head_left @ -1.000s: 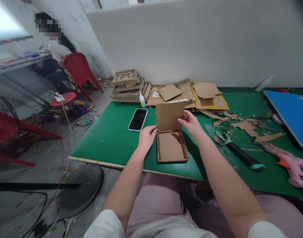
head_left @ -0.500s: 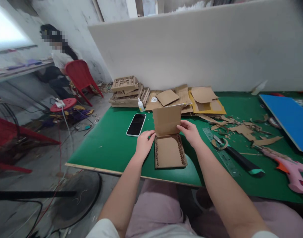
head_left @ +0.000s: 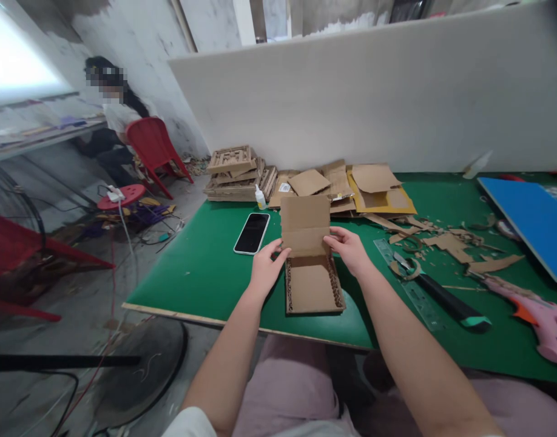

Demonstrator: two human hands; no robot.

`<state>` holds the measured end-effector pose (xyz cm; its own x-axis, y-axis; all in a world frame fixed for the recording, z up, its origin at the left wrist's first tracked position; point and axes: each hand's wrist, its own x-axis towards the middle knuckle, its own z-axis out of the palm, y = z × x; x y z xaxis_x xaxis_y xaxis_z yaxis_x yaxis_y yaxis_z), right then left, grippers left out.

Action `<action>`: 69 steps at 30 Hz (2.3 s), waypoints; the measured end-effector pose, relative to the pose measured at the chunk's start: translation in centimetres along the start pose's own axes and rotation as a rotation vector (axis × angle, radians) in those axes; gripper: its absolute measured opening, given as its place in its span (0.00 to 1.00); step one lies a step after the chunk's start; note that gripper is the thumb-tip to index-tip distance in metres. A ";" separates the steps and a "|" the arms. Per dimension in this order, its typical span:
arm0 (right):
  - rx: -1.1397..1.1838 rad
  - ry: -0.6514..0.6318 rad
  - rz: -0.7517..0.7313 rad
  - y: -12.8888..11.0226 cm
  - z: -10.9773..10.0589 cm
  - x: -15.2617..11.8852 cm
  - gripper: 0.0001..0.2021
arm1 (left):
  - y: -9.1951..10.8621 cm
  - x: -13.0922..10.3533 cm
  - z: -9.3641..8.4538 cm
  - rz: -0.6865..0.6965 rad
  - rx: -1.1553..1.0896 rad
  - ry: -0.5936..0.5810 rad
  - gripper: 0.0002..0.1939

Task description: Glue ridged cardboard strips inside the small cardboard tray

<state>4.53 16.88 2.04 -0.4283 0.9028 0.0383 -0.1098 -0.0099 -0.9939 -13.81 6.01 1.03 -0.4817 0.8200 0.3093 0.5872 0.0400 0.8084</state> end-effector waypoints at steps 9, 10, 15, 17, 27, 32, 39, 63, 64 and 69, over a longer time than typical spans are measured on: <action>-0.017 -0.021 0.023 1.0 -0.1 0.2 0.17 | 0.4 0.1 -0.5 -0.028 -0.099 0.021 0.11; -0.014 -0.035 0.020 1.1 -0.1 0.2 0.17 | 0.5 0.1 -0.5 -0.024 -0.111 0.029 0.11; -0.015 -0.092 -0.019 0.7 0.0 0.0 0.14 | 0.4 0.3 -0.8 0.006 -0.126 0.059 0.08; -0.026 -0.097 -0.037 0.5 -0.1 0.0 0.12 | 0.3 0.2 -0.8 0.023 -0.122 0.057 0.07; 0.035 -0.088 -0.024 0.3 0.0 0.1 0.16 | -0.3 0.3 -0.6 0.116 -0.136 0.035 0.08; 0.033 -0.082 -0.041 0.7 -0.1 0.3 0.17 | -0.4 0.3 -0.7 0.093 -0.128 0.028 0.07; -0.053 -0.006 -0.079 0.8 -0.1 0.3 0.13 | -0.3 0.1 -0.7 -0.014 -0.114 0.032 0.12; -0.089 -0.060 -0.046 0.0 1.1 -0.3 0.14 | -0.8 0.5 -0.9 -0.145 -0.055 0.071 0.18; -0.094 -0.058 -0.051 0.1 1.1 -0.3 0.14 | -0.8 0.6 -1.0 -0.143 -0.054 0.067 0.17; -0.106 -0.053 -0.071 0.2 1.1 -0.2 0.12 | -0.5 0.7 -1.0 -0.128 -0.079 0.042 0.13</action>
<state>3.59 16.18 1.98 -0.4699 0.8757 0.1112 -0.0470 0.1009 -0.9938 -15.08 6.02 1.36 -0.5770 0.7866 0.2199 0.4669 0.0968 0.8790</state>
